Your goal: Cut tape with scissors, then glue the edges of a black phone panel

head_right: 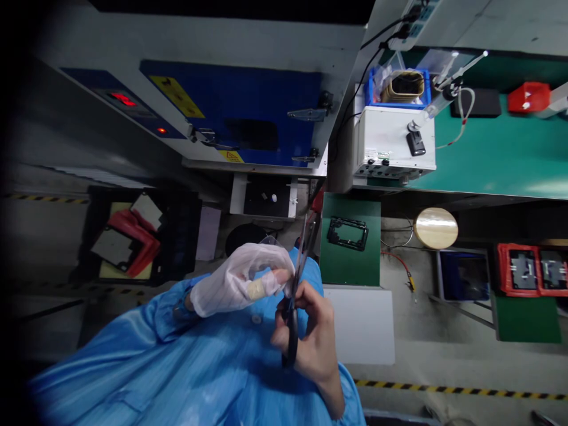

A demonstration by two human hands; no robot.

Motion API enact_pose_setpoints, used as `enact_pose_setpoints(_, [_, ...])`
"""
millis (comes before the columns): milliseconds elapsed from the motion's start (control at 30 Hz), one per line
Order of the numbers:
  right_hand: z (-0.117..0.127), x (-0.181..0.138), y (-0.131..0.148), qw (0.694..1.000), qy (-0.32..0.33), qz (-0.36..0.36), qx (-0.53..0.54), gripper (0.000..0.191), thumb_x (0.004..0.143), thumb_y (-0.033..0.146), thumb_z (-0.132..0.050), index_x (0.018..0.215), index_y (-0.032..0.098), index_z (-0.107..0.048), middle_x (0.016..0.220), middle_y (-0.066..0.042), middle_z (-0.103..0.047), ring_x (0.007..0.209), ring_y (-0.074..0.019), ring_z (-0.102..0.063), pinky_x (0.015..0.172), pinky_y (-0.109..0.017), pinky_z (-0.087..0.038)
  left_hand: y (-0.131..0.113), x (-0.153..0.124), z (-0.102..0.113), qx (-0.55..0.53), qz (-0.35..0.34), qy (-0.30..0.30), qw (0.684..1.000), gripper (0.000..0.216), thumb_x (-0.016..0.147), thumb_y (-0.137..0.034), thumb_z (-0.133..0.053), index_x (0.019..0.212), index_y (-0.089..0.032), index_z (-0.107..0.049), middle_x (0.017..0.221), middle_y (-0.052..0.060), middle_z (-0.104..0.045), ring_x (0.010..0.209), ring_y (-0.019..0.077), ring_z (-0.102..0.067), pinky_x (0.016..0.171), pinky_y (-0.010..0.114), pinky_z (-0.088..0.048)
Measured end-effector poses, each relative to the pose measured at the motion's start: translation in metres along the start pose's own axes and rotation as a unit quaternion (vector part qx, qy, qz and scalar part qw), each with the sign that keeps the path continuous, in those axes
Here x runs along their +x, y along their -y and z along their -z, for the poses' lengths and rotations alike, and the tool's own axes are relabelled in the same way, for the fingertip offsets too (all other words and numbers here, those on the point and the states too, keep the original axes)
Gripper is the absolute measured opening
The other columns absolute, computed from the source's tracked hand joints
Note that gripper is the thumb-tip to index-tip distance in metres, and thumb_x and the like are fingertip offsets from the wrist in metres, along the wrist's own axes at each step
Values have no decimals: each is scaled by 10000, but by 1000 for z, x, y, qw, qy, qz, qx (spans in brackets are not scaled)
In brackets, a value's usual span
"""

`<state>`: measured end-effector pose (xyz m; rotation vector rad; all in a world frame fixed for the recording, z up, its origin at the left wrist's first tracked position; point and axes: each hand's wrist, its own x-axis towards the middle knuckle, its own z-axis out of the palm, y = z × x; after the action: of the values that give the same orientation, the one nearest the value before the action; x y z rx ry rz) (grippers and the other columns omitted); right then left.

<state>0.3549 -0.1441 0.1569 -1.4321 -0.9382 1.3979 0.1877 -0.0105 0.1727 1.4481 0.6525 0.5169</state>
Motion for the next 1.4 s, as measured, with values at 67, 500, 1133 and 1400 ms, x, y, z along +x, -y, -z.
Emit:
enact_pose_setpoints(67, [1, -2, -2, 1000, 4, -7, 8, 809, 859, 1068, -807, 871, 274, -650, 613, 28, -616, 518, -163, -483, 546, -328, -467, 0, 0, 1, -4, -3, 7, 1000, 306, 1084, -345, -681, 842, -166, -740, 826, 64, -776, 753, 168, -695, 729, 257, -555])
enact_pose_setpoints(500, [5, -5, -1, 1000, 20, -19, 8, 819, 852, 1073, -810, 901, 273, -645, 605, 38, -620, 515, -154, -478, 566, -322, -493, 7, -2, 11, -9, -11, 55, 998, 327, 1140, -375, -680, 944, -128, -768, 880, 77, -764, 799, 159, -677, 750, 257, -554])
enact_pose_setpoints(1133, [12, -10, 2, 998, 63, -10, -15, 838, 850, 1094, -793, 867, 270, -642, 586, 43, -625, 494, -144, -483, 577, -321, -465, 2, -2, 27, -21, -45, 135, 990, 282, 1153, -237, -621, 1013, -81, -811, 996, 123, -849, 907, 162, -771, 874, 238, -606])
enact_pose_setpoints(1400, [20, -15, -3, 997, 68, -17, -35, 851, 851, 1109, -770, 904, 263, -698, 590, 28, -626, 510, -160, -507, 535, -316, -418, 3, -4, 24, -32, -38, 133, 990, 274, 1132, -265, -650, 1005, -89, -818, 969, 101, -836, 868, 147, -739, 832, 222, -590])
